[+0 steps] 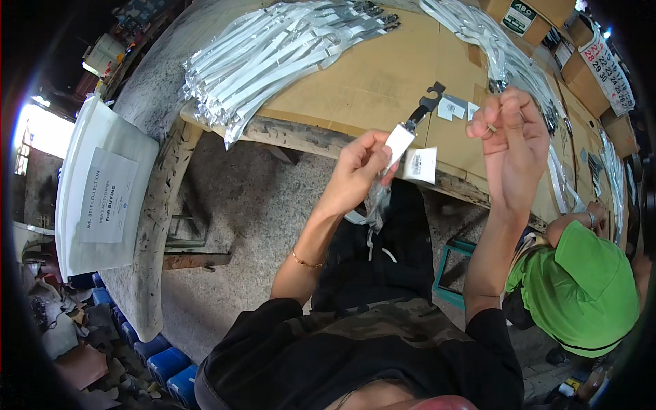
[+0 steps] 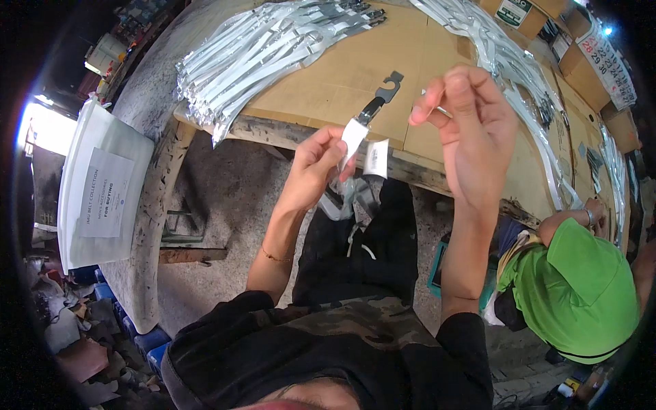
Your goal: Assembling and organizing white leather or fabric straps with hardware and tags.
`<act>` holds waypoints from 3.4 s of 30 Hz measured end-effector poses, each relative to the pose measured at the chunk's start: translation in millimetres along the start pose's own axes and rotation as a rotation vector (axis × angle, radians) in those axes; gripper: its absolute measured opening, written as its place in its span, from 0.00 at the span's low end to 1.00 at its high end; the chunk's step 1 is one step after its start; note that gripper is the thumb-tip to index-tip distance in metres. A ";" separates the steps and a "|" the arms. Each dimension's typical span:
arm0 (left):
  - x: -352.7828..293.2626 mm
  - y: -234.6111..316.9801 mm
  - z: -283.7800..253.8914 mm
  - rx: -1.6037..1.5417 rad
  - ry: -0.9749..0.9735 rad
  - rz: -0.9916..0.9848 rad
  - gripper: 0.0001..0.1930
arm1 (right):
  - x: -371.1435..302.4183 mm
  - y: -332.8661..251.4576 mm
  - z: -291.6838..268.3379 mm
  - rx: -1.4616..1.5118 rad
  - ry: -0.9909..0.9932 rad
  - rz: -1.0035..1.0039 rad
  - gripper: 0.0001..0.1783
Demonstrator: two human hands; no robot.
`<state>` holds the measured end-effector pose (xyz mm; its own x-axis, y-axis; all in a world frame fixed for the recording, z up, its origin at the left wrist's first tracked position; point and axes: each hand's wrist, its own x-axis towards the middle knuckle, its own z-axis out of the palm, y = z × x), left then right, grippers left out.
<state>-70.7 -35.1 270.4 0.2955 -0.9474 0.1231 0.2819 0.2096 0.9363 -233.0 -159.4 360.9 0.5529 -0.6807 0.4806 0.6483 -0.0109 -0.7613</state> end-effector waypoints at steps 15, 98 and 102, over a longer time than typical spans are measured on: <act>-9.2 -11.3 24.7 0.114 0.194 0.166 0.09 | -48.5 36.7 15.2 -0.435 0.186 0.346 0.10; -66.2 -90.3 48.0 -0.194 -0.026 -0.381 0.14 | -151.6 25.1 -58.2 -0.315 0.466 0.154 0.08; -66.2 -89.2 51.0 -0.188 0.079 -0.369 0.15 | -148.3 9.4 -22.7 -0.968 0.119 0.239 0.06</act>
<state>-162.0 -3.4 195.4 0.2101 -0.9472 -0.2421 0.5412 -0.0935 0.8357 -320.8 -75.2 272.5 0.5223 -0.8113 0.2629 -0.2071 -0.4197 -0.8837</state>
